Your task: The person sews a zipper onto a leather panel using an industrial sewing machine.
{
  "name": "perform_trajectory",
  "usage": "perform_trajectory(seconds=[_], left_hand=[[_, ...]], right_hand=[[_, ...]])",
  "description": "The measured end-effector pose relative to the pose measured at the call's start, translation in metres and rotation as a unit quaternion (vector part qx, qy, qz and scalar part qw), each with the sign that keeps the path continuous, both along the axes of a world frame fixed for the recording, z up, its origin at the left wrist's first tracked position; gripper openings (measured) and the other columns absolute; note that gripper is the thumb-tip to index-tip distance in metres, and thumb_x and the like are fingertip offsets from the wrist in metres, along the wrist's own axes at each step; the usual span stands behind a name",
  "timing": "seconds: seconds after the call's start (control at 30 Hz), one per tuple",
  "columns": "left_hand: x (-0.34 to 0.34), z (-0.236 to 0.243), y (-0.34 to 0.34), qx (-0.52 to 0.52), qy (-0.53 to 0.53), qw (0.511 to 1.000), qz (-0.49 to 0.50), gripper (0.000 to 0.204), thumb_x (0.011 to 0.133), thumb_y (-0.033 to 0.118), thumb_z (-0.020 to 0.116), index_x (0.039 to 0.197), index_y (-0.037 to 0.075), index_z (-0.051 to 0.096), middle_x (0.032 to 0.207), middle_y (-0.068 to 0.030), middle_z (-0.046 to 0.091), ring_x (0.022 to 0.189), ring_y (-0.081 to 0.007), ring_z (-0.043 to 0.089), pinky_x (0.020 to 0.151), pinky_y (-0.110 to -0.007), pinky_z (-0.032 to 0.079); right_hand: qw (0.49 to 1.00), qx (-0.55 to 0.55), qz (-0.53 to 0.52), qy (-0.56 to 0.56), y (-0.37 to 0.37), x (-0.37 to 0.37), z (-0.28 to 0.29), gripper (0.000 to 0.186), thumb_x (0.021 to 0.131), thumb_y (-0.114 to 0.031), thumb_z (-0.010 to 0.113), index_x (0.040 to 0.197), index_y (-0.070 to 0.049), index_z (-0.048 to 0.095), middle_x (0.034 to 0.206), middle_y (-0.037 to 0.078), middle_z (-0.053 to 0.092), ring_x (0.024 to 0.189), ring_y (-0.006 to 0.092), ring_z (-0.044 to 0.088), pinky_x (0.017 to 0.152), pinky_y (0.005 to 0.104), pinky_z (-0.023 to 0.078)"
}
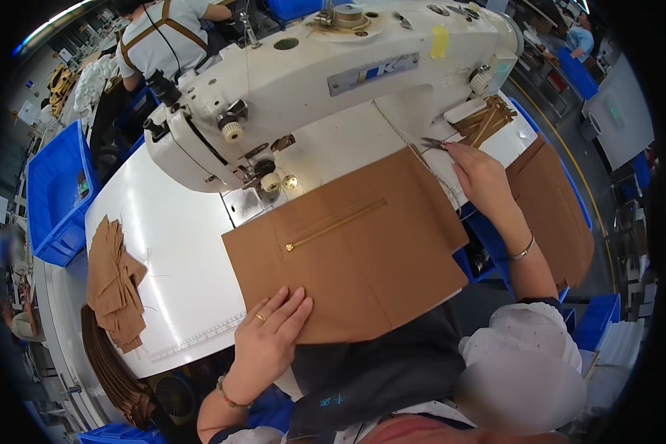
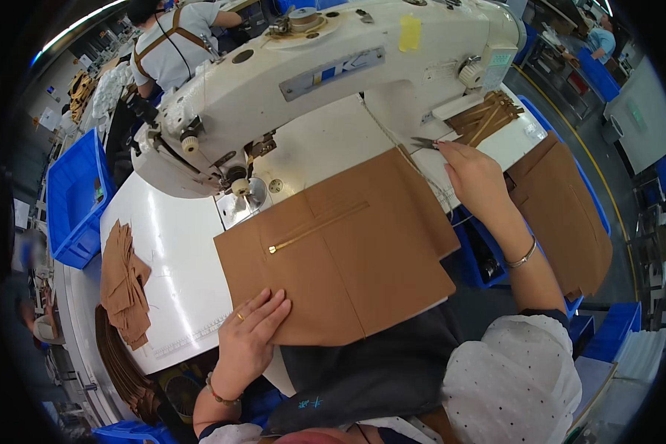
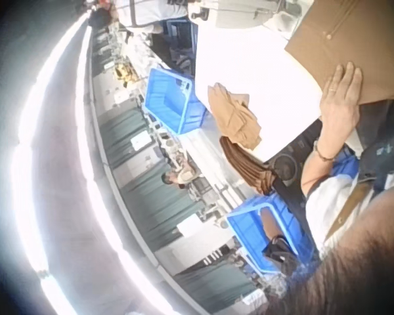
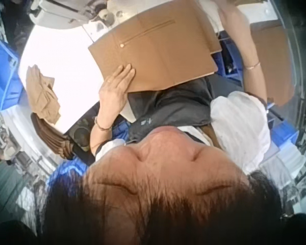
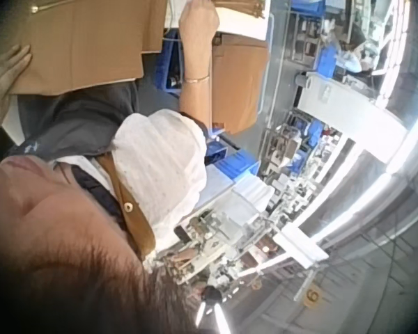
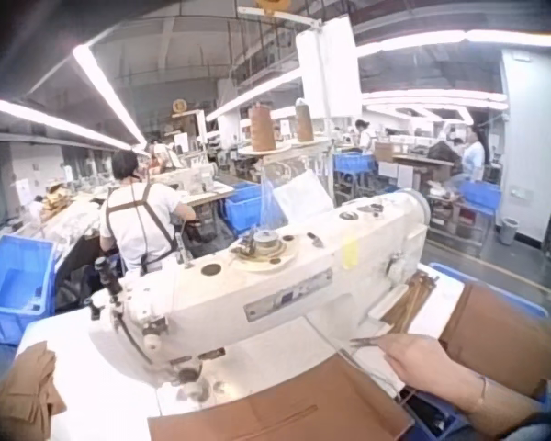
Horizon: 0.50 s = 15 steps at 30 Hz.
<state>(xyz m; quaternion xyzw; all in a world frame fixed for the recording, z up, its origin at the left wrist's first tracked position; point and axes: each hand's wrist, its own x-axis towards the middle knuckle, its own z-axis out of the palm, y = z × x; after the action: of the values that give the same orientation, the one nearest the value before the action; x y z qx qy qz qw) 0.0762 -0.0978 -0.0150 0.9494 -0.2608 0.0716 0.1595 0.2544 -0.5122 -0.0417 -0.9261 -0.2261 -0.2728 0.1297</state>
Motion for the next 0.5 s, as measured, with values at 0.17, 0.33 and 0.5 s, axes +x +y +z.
perform_trajectory(seconds=[0.17,0.33,0.5], left_hand=[[-0.025,-0.020,-0.002,-0.001,0.015,0.998,0.059,0.049,0.079,0.003,0.070,0.127,0.013,0.074,0.138,-0.0081,0.069,0.131,-0.0302,0.064,0.108,-0.050,0.050],[-0.037,-0.031,-0.009,-0.021,0.012,0.998,0.059,0.067,0.080,0.043,0.080,0.139,0.015,0.067,0.149,-0.0076,0.060,0.141,-0.0306,0.054,0.119,-0.053,0.036],[-0.040,-0.043,-0.017,-0.072,-0.018,0.994,0.085,0.088,0.081,0.080,0.062,0.138,0.014,0.068,0.142,-0.0087,0.064,0.137,-0.0327,0.057,0.123,-0.053,0.028]], right_hand=[[0.999,-0.024,-0.020,0.027,-0.012,0.012,-0.008,0.022,0.092,-0.008,0.071,0.113,-0.002,0.071,0.101,0.015,0.072,0.093,0.0371,0.069,0.080,0.0439,0.056],[0.999,0.006,-0.035,0.021,-0.019,0.004,0.014,0.018,0.098,-0.008,0.066,0.112,0.001,0.070,0.097,0.016,0.069,0.086,0.0324,0.069,0.076,0.0366,0.054],[0.969,0.141,0.087,0.181,0.077,-0.020,0.040,0.018,0.101,-0.009,0.064,0.115,0.002,0.066,0.100,0.016,0.068,0.082,0.0312,0.069,0.075,0.0334,0.054]])
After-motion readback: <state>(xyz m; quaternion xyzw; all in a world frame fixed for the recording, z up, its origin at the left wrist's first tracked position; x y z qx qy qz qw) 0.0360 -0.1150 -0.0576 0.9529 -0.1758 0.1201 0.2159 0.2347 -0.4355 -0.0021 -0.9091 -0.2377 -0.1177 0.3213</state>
